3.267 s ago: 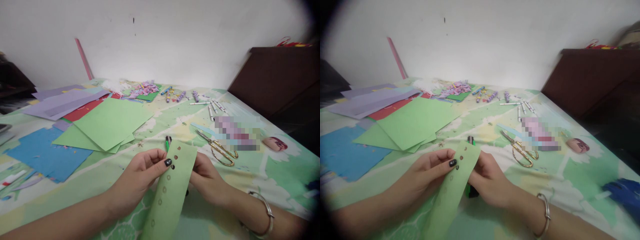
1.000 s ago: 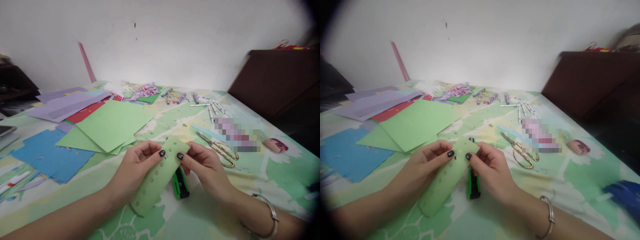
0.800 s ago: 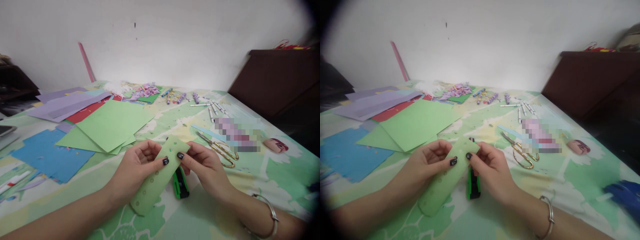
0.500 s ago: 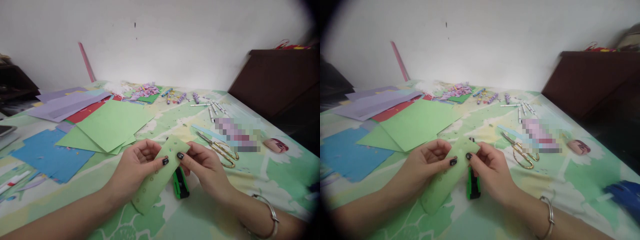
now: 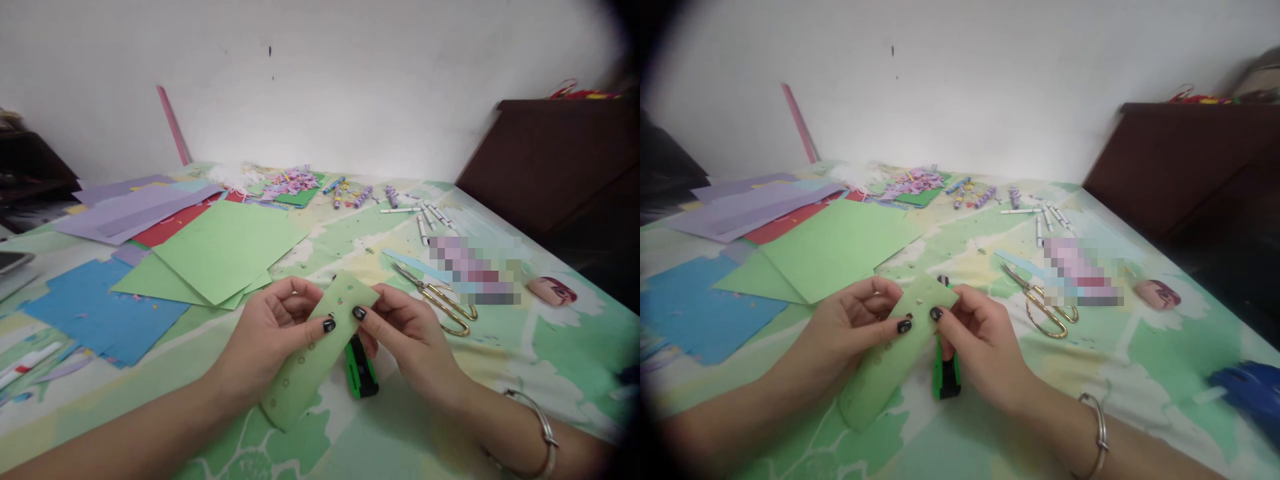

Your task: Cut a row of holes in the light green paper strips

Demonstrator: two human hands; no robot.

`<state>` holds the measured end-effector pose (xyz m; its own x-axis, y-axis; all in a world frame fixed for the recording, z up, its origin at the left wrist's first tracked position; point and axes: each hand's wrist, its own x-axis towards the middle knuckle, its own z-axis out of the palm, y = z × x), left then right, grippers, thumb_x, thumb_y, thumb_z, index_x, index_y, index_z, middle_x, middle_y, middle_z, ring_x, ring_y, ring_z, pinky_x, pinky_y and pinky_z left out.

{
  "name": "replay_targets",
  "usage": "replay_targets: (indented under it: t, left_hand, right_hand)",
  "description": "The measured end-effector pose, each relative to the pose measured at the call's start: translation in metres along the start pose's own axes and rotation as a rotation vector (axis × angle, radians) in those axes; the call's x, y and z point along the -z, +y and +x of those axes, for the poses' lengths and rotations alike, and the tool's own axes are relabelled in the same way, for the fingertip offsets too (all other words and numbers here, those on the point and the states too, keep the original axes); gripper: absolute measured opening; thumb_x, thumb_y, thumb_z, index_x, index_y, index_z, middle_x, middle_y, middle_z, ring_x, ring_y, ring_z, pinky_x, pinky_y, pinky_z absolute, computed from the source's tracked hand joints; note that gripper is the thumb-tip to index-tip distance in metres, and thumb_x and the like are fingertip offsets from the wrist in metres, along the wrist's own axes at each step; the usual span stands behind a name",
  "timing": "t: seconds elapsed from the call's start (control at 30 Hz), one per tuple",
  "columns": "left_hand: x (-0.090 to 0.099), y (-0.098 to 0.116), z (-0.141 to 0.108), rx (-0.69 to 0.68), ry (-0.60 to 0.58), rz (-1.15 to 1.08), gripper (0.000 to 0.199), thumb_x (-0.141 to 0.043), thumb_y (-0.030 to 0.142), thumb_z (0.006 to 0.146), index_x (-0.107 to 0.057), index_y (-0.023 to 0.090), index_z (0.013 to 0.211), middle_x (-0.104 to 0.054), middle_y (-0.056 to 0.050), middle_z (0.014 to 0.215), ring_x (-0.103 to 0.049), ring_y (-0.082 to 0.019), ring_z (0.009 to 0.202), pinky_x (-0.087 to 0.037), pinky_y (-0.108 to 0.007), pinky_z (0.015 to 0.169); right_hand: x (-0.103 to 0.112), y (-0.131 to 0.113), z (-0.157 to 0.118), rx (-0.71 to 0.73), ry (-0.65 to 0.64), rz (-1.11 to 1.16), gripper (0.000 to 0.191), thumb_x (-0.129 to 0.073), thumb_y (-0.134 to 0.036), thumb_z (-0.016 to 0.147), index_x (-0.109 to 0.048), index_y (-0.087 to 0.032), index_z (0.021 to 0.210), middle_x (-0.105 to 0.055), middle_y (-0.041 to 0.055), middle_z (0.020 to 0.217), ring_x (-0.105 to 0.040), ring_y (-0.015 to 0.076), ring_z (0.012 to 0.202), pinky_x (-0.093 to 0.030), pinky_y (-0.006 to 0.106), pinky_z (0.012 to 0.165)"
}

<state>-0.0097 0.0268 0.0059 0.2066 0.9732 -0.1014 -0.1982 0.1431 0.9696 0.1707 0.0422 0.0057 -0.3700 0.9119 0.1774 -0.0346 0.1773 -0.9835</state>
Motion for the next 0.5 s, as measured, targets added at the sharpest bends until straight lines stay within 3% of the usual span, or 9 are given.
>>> replay_targets:
  t: [0.1, 0.2, 0.27, 0.33, 0.37, 0.43, 0.5]
  left_hand:
    - [0.001, 0.002, -0.003, -0.14, 0.074, 0.22, 0.028, -0.071, 0.029, 0.075, -0.056, 0.022, 0.097, -0.063, -0.004, 0.101, -0.059, -0.019, 0.092, -0.046, -0.032, 0.078]
    - [0.002, 0.006, -0.014, -0.569, 0.342, 0.537, 0.027, -0.069, 0.023, 0.076, -0.056, 0.027, 0.099, -0.056, -0.002, 0.099, -0.051, -0.018, 0.094, -0.039, -0.03, 0.082]
    - [0.002, 0.009, -0.021, -0.774, 0.373, 0.633, 0.017, -0.063, 0.018, 0.079, -0.058, 0.028, 0.092, -0.053, 0.0, 0.084, -0.049, -0.016, 0.081, -0.038, -0.029, 0.074]
    - [0.003, 0.01, -0.023, -0.684, 0.19, 0.662, 0.008, -0.054, 0.022, 0.086, -0.06, 0.025, 0.081, -0.052, 0.0, 0.068, -0.047, -0.014, 0.065, -0.037, -0.028, 0.063]
    - [0.004, 0.01, -0.022, -0.566, 0.085, 0.641, 0.017, -0.049, 0.027, 0.089, -0.061, 0.024, 0.078, -0.052, 0.0, 0.064, -0.047, -0.014, 0.06, -0.036, -0.027, 0.058]
    - [0.005, 0.008, -0.016, -0.305, -0.07, 0.432, 0.026, -0.045, 0.039, 0.092, -0.063, 0.021, 0.084, -0.057, -0.002, 0.071, -0.05, -0.014, 0.06, -0.04, -0.026, 0.055]
    - [0.004, 0.005, -0.009, -0.176, -0.125, 0.227, 0.028, -0.045, 0.042, 0.092, -0.062, 0.021, 0.098, -0.062, -0.004, 0.085, -0.055, -0.014, 0.067, -0.047, -0.027, 0.061]
  right_hand:
    - [0.001, -0.001, 0.0, 0.037, 0.023, -0.001, 0.011, -0.055, -0.024, 0.089, -0.059, -0.016, 0.083, -0.056, -0.0033, 0.053, -0.054, 0.0094, 0.05, -0.046, 0.022, 0.051]
    - [0.004, -0.002, -0.001, 0.206, 0.136, -0.042, 0.007, -0.057, -0.018, 0.089, -0.063, -0.02, 0.089, -0.064, -0.002, 0.062, -0.062, 0.0112, 0.059, -0.053, 0.024, 0.06]
    - [0.008, -0.003, -0.002, 0.371, 0.24, -0.16, 0.018, -0.057, -0.011, 0.087, -0.066, -0.025, 0.094, -0.069, -0.0006, 0.076, -0.067, 0.0135, 0.071, -0.055, 0.027, 0.068]
    - [0.012, -0.003, -0.004, 0.537, 0.299, -0.376, 0.029, -0.056, -0.005, 0.084, -0.068, -0.027, 0.099, -0.071, 0.0016, 0.091, -0.068, 0.0159, 0.085, -0.056, 0.029, 0.076]
    - [0.014, -0.002, -0.005, 0.616, 0.292, -0.501, 0.032, -0.055, -0.003, 0.083, -0.069, -0.027, 0.099, -0.07, 0.0031, 0.097, -0.067, 0.0167, 0.089, -0.056, 0.03, 0.078]
    - [0.017, 0.001, -0.007, 0.752, 0.215, -0.738, 0.035, -0.054, -0.002, 0.082, -0.069, -0.024, 0.104, -0.069, 0.0069, 0.104, -0.067, 0.0175, 0.093, -0.057, 0.029, 0.08]
    - [0.02, 0.007, -0.007, 0.849, 0.093, -0.904, 0.037, -0.054, -0.003, 0.083, -0.066, -0.02, 0.113, -0.068, 0.0111, 0.108, -0.066, 0.0187, 0.097, -0.058, 0.03, 0.082]
